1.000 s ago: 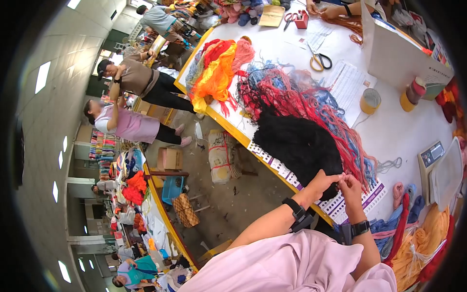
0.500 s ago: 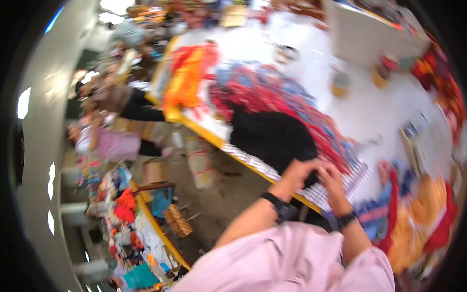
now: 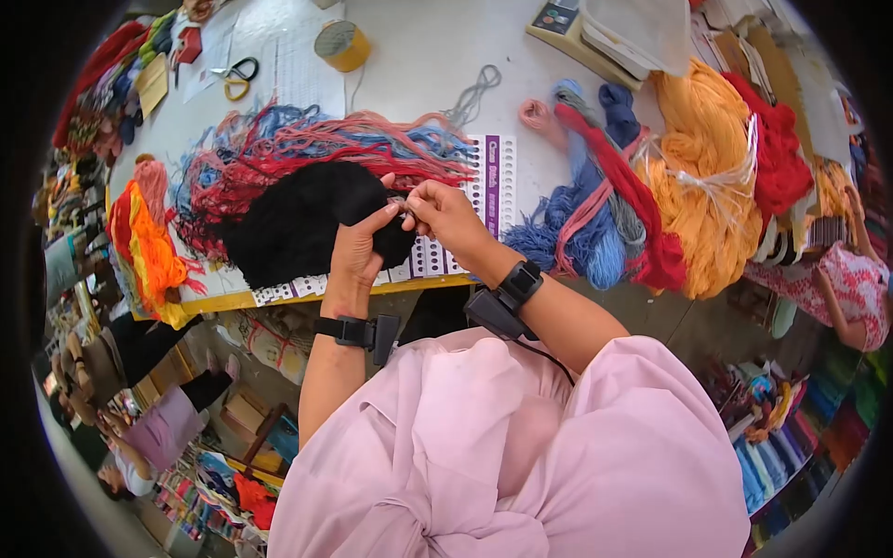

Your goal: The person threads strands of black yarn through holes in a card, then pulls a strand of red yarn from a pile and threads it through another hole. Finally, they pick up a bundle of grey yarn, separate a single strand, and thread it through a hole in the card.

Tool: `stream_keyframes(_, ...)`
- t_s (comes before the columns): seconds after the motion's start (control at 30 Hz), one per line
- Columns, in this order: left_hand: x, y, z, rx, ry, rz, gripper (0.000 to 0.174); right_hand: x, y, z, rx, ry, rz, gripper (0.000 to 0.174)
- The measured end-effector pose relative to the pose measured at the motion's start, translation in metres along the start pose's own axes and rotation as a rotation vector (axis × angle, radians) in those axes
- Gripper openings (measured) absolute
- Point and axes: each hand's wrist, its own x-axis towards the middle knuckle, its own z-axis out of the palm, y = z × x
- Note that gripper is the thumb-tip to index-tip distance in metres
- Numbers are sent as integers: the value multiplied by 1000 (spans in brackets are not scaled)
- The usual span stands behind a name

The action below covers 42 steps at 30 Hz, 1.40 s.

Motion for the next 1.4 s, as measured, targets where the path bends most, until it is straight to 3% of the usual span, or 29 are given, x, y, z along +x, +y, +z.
stream_keyframes(0.13,-3,7,-11,24,-4,-1,31,-6,-8,-15,155,30,-127,9)
stream_keyframes(0.2,-7,31,-36,-234,-27,58,27,-24,-28,-48,663,-115,-228,19)
stream_keyframes(0.23,-8,47,-54,-484,-49,130,27,-43,-40,-70,806,-139,-286,24)
stream_keyframes(0.27,-11,64,-82,-627,-82,275,25,-69,-58,-89,790,24,-329,15)
stream_keyframes(0.3,-23,92,-86,-660,47,312,23,-90,-64,-133,979,-31,-388,9)
stream_keyframes(0.33,-26,108,-122,-671,-94,475,24,-117,-77,-173,1151,44,-427,16)
stream_keyframes(0.37,-38,129,-121,-515,47,548,21,-153,-74,-244,869,189,-553,17)
stream_keyframes(0.4,-54,142,-97,-682,-207,451,14,-200,-75,-304,459,810,-568,16)
stream_keyframes(0.47,-50,142,-77,-514,-230,359,12,-199,-80,-289,-19,1171,-744,14)
stream_keyframes(0.5,-40,129,-64,-445,-117,238,10,-188,-82,-272,-273,1335,-823,14)
stream_keyframes(0.53,-26,109,-46,-369,-5,113,8,-146,-71,-230,-854,1210,-910,14)
stream_keyframes(0.57,-15,82,-25,-76,49,70,13,-114,-52,-204,-886,944,-380,16)
stream_keyframes(0.6,-2,56,-8,7,157,-35,11,-72,-20,-188,-1132,559,-822,16)
stream_keyframes(0.63,7,30,13,251,235,-6,13,-54,-16,-133,-873,456,-379,15)
stream_keyframes(0.67,20,3,17,295,163,-60,17,-28,-3,-109,-812,287,-474,12)
stream_keyframes(0.73,39,-31,26,322,67,-184,18,17,28,-109,-852,187,-408,10)
stream_keyframes(0.83,66,-62,16,398,144,-328,15,38,28,-111,-1170,179,-298,12)
stream_keyframes(1.03,77,-74,13,718,167,-217,12,40,25,-116,-1190,116,-329,11)
stream_keyframes(1.23,86,-75,18,758,123,-289,8,37,28,-119,-1181,108,-421,10)
stream_keyframes(1.4,77,-81,16,592,136,-269,10,37,29,-120,-1124,118,-473,10)
